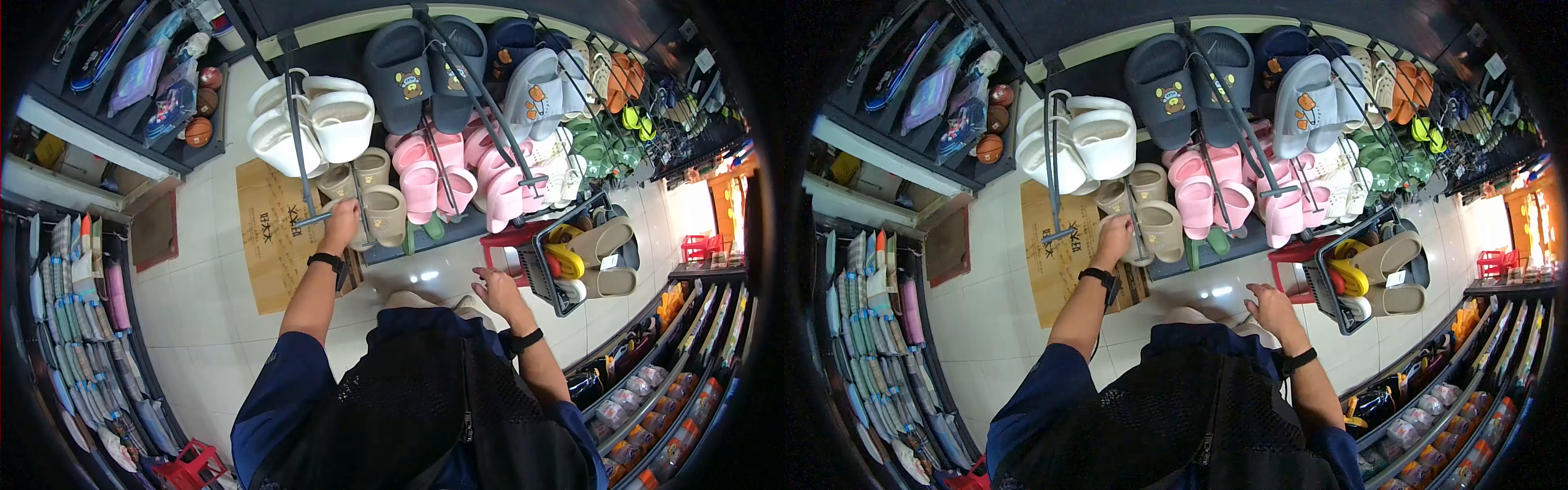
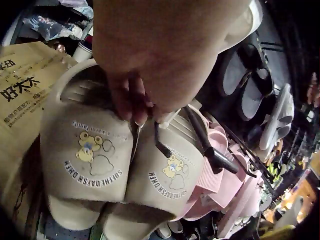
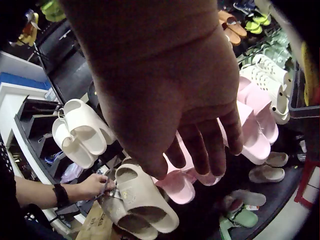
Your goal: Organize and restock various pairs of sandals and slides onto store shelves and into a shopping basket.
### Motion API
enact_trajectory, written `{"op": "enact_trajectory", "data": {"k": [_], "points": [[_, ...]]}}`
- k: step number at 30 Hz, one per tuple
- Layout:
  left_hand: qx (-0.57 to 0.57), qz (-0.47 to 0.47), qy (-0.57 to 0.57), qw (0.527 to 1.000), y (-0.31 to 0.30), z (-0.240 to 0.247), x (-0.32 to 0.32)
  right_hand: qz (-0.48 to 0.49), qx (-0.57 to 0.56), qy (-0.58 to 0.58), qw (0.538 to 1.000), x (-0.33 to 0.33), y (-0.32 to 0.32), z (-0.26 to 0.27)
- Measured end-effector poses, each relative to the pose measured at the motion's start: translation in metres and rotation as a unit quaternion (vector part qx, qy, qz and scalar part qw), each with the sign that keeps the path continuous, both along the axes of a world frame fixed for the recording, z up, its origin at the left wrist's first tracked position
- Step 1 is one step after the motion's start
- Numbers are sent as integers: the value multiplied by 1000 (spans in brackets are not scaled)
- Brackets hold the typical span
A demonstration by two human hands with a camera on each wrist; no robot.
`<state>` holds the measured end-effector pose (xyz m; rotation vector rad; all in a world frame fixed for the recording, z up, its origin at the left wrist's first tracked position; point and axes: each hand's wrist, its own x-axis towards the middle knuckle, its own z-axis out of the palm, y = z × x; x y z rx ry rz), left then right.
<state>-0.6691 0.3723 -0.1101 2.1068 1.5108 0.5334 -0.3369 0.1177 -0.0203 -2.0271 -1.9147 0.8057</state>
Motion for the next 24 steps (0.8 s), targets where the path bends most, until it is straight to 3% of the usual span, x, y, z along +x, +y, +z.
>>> {"op": "enact_trajectory", "data": {"k": [3, 5, 7, 9, 11, 14, 21, 24], "points": [[6, 29, -26, 999, 8, -2, 1, -10, -14, -6, 1000, 2, -3, 4], [91, 69, -119, 986, 5, -7, -5, -19, -22, -14, 999, 4, -4, 6], [73, 92, -67, 991, -1, 4, -14, -30, -26, -8, 999, 6, -8, 6], [101, 215, -1, 972, -1, 4, -20, -38, -30, -10, 999, 7, -9, 7], [78, 205, 24, 975, 7, -11, -38, -42, -37, -12, 998, 8, -13, 5], [-66, 134, -15, 989, 28, -28, -54, -34, -26, -12, 999, 9, -14, 2], [1, 144, 3, 990, 45, -42, -50, -52, -39, -11, 998, 5, -12, 6], [-1, 225, 11, 974, 58, -32, -44, -64, -42, -7, 997, 6, -16, 2]]}}
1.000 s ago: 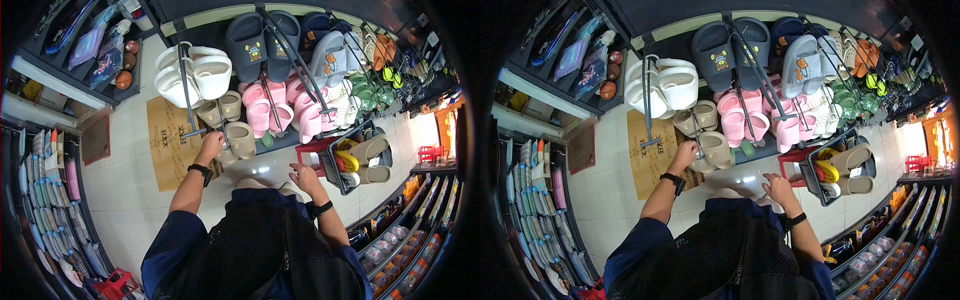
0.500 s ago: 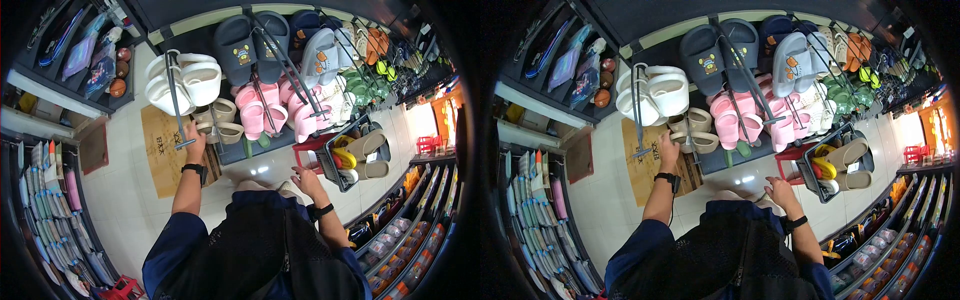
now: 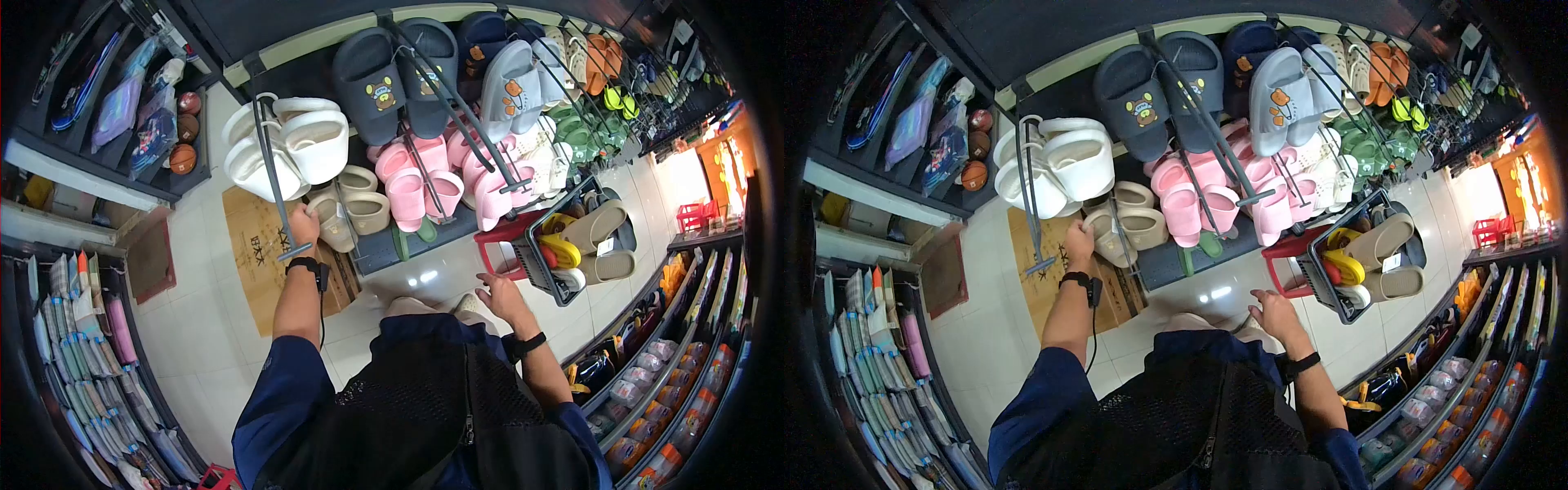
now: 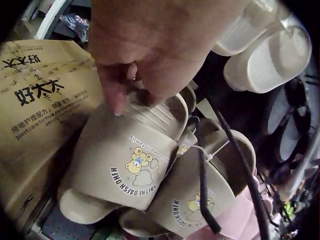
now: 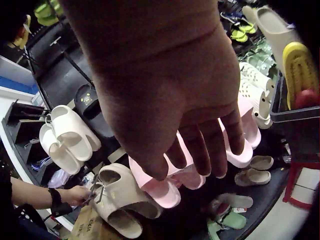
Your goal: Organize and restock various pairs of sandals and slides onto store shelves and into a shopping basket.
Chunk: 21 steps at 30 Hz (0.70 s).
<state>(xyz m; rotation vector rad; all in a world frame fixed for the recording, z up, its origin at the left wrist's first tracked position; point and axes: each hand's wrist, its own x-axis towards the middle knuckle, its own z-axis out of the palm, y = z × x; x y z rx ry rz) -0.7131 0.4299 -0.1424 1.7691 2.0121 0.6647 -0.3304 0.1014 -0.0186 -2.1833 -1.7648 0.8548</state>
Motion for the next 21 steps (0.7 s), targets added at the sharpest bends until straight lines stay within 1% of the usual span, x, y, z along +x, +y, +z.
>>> {"op": "enact_trajectory", "data": {"k": [1, 3, 4, 5, 7, 8, 10, 11, 13, 14, 16, 17, 19, 21], "points": [[0, -3, -1, 1000, 4, -1, 2, -4, 7, 4, 1000, 1, -2, -3], [43, 30, 13, 999, 10, -1, 4, -6, 12, -1, 1000, 2, -6, -4], [72, 20, 10, 997, 12, 0, 4, -6, 17, -5, 1000, 2, -8, -4], [72, 17, 10, 997, 15, 1, 3, -8, 17, -5, 1000, 3, -9, -4], [20, 41, 61, 997, 25, -3, 1, -16, 16, -4, 1000, 4, -12, -6], [20, 38, 60, 997, 29, -6, 2, -18, 16, -5, 1000, 5, -14, -6], [-1, 100, 39, 994, 33, -5, 6, -23, -12, -7, 1000, 7, -16, -3], [-1, 98, 38, 994, 33, -4, 7, -24, -12, -8, 1000, 8, -17, -3], [53, 87, 32, 994, 32, -9, 9, -32, -14, 2, 999, 11, -20, -1], [53, 87, 31, 994, 30, -11, 10, -32, -14, 2, 999, 12, -21, -1], [58, 69, -21, 996, 22, -5, 14, -36, -7, 6, 999, 16, -24, 0], [59, 69, -22, 996, 17, -2, 16, -37, -6, 6, 999, 18, -26, 0], [127, 19, -82, 988, 6, 0, 18, -43, -7, 7, 999, 23, -30, -1], [115, 29, -75, 990, -8, 3, 20, -43, 12, 10, 999, 28, -34, 0]]}}
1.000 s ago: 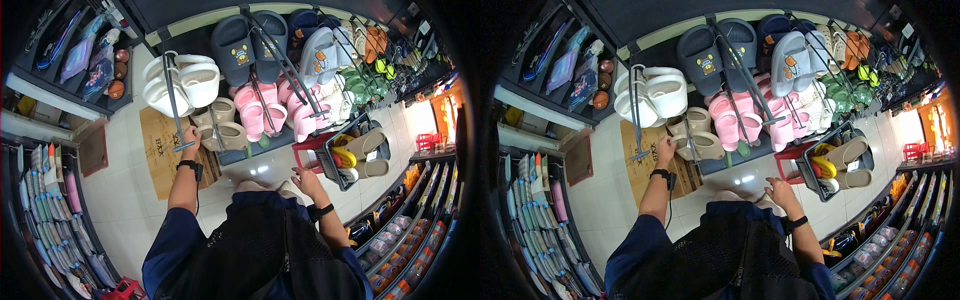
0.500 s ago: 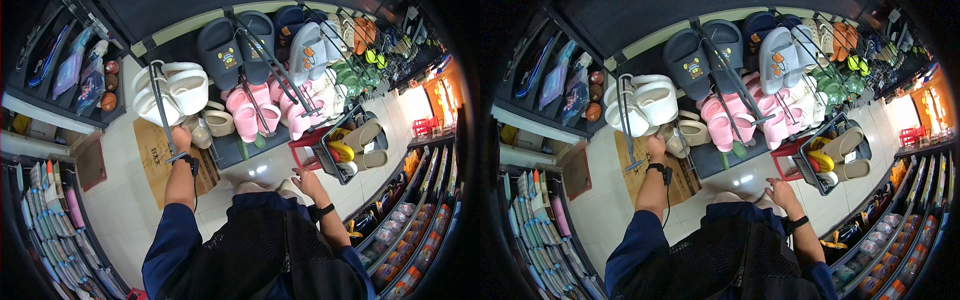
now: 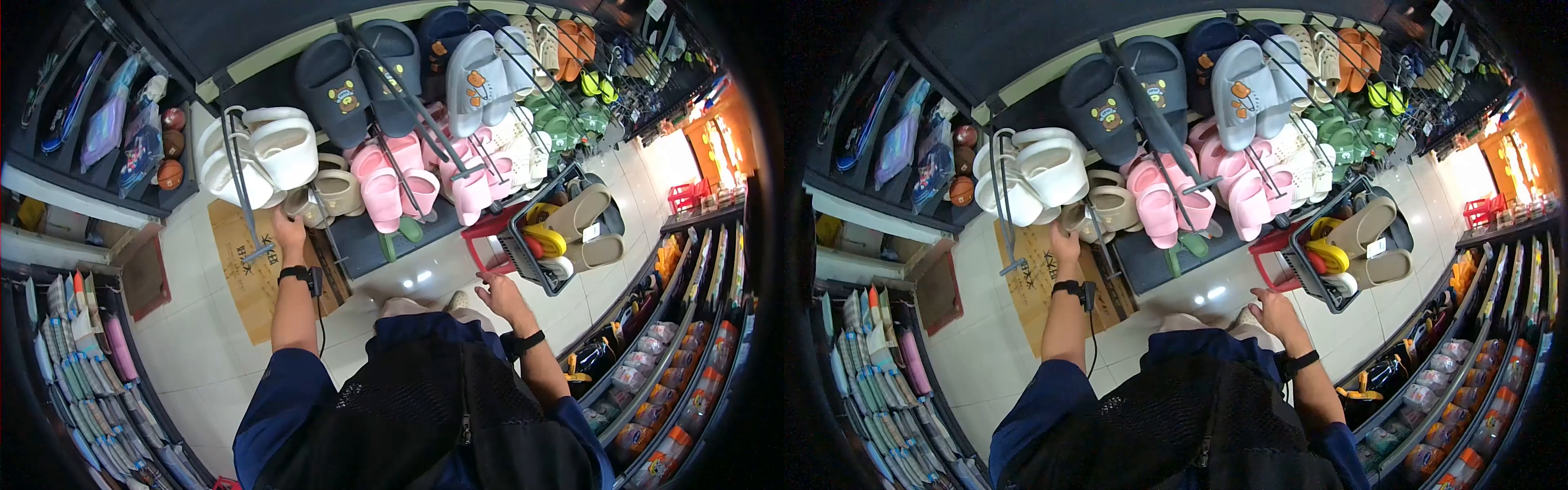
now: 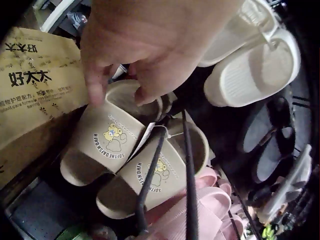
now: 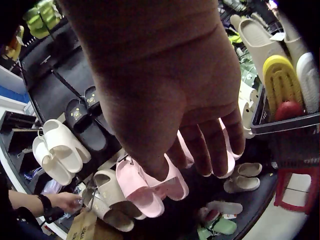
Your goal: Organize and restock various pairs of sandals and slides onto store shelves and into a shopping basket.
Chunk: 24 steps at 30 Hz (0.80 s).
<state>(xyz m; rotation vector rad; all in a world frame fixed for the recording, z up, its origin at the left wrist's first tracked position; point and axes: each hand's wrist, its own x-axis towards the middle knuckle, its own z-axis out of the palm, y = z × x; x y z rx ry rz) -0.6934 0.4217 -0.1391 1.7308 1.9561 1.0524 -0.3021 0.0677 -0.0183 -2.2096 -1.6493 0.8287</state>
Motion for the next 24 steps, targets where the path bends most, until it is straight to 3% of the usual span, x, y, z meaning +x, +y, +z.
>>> {"op": "enact_trajectory", "data": {"k": [4, 6, 8, 10, 13, 16, 19, 22, 24], "points": [[-29, -15, -55, 998, -40, 22, 10, -13, 12, 6, 1000, 19, -10, 10], [-7, -22, -85, 996, -36, -36, -7, -31, 16, -5, 999, 36, -20, 11], [-89, -16, -99, 991, -76, 24, 17, -15, 71, -30, 997, 58, -32, 16], [-81, -18, -143, 986, -97, 24, 26, -22, 110, -2, 994, 88, -46, 25], [-91, -41, -144, 985, -133, 35, 40, -128, 80, -25, 988, 125, -63, 70], [-102, -45, -149, 982, -167, 47, 58, -220, 115, -28, 968, 181, -88, 79], [-89, -48, -166, 981, -195, 67, 81, -276, 145, -87, 946, 239, -114, 65], [-99, -54, -149, 982, -226, 97, 107, -298, 112, -75, 945, 276, -123, 42], [-108, -65, -138, 982, -241, 108, 123, -263, 101, -67, 957, 290, -119, 23]]}}
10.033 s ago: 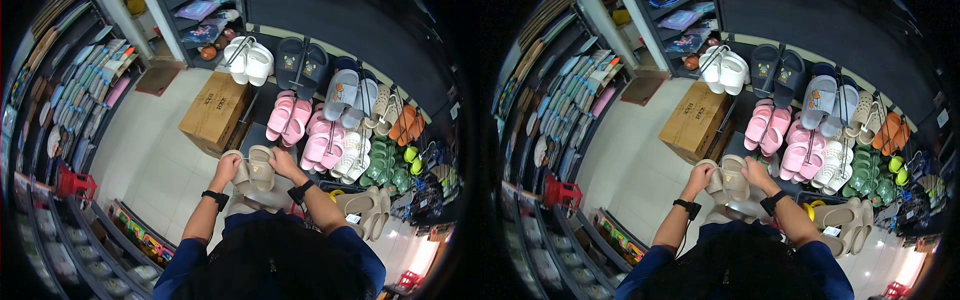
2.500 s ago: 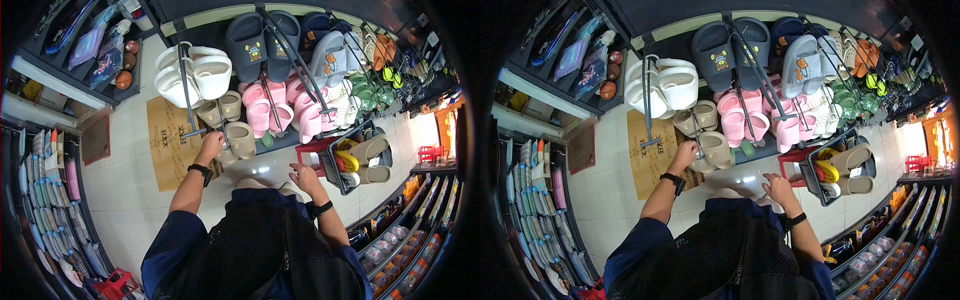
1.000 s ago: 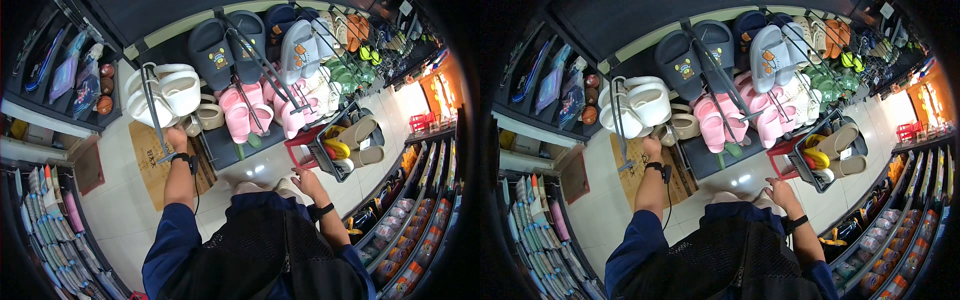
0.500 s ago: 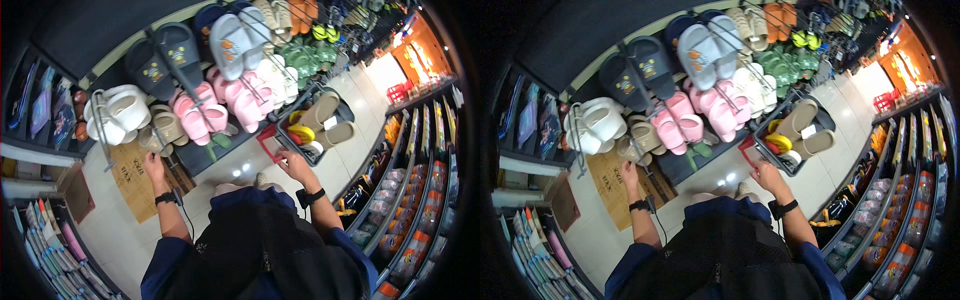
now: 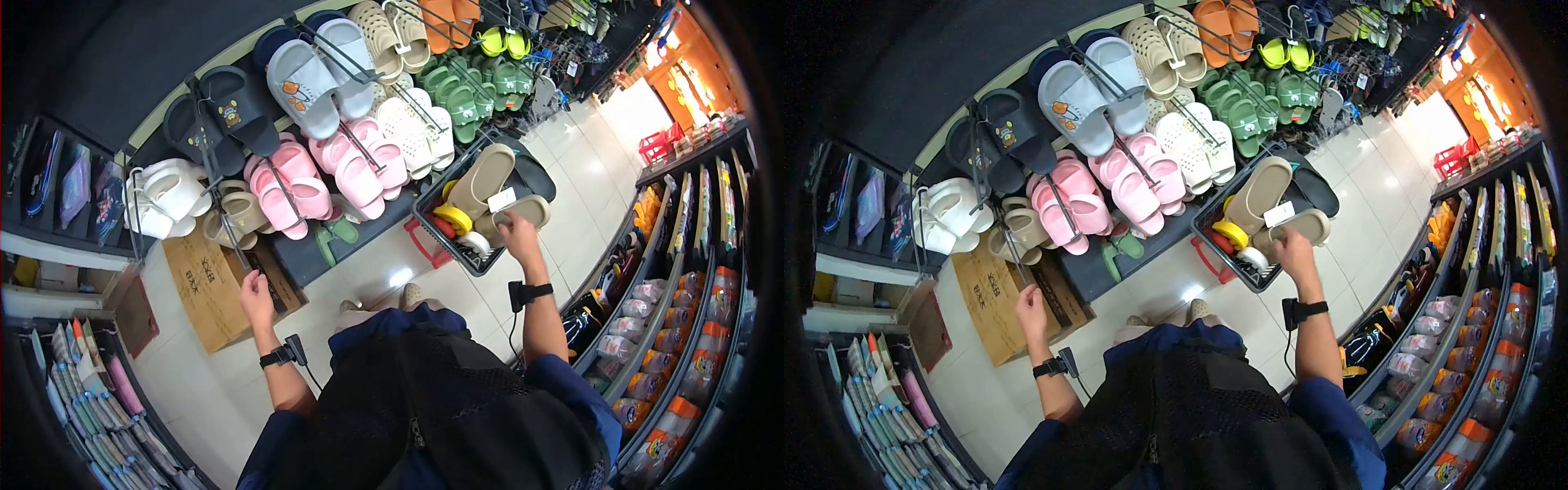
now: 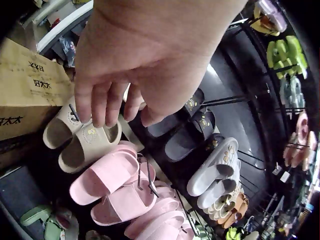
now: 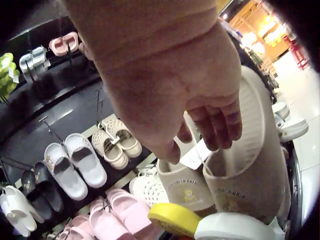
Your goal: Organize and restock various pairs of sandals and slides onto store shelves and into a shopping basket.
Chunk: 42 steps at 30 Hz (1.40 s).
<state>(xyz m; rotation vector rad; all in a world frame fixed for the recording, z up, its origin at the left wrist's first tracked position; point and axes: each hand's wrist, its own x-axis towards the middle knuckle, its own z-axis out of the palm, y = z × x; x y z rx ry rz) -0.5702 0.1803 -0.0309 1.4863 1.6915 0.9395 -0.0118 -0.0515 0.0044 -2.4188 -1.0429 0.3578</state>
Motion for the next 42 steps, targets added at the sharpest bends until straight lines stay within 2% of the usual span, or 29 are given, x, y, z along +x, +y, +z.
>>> {"op": "enact_trajectory", "data": {"k": [2, 3, 6, 7, 11, 14, 20, 23, 24, 27, 28, 31, 32, 36, 38, 40, 42], "points": [[-5, -2, 4, 1000, -10, 0, 11, 55, 9, -66, 996, 0, 11, -16], [-12, -9, 5, 1000, -15, 0, 16, 59, -28, -37, 997, 3, 18, -24], [-33, -33, 32, 998, -29, 12, 34, 71, -45, -6, 996, 5, 33, -38], [-34, -32, 20, 999, -33, 11, 37, 81, -7, -20, 996, 5, 37, -43], [-30, -43, 23, 998, -42, 11, 42, 70, -19, -17, 997, 11, 43, -52], [-33, -42, 38, 998, -48, 17, 48, 74, 35, -50, 995, 16, 42, -65], [-14, -46, 47, 998, -51, 20, 62, 2, 67, -82, 994, 10, 39, -48], [-9, -69, 46, 997, -49, 27, 69, -33, 190, -97, 976, 13, 36, -20], [-7, -70, 46, 996, -47, 30, 73, -35, 191, -97, 976, 14, 34, -6], [1, -129, 46, 991, -39, 46, 95, -69, 287, -16, 955, 18, 35, 32], [5, -145, 11, 989, -37, 54, 110, -68, 289, -16, 955, 17, 36, 39], [51, -228, 21, 972, -41, 99, 164, -40, 375, 181, 908, 8, 43, 60], [58, -258, 10, 964, -44, 117, 184, -35, 374, 183, 908, 0, 45, 67], [74, -372, -8, 925, -54, 159, 243, 39, 374, 335, 864, -36, 60, 77], [100, -377, 0, 921, -57, 173, 264, 65, 361, 349, 863, -53, 68, 70], [151, -365, 15, 918, -58, 167, 275, 80, 357, 381, 849, -73, 74, 72], [143, -341, 22, 929, -61, 160, 280, 85, 361, 395, 840, -89, 79, 70]]}}
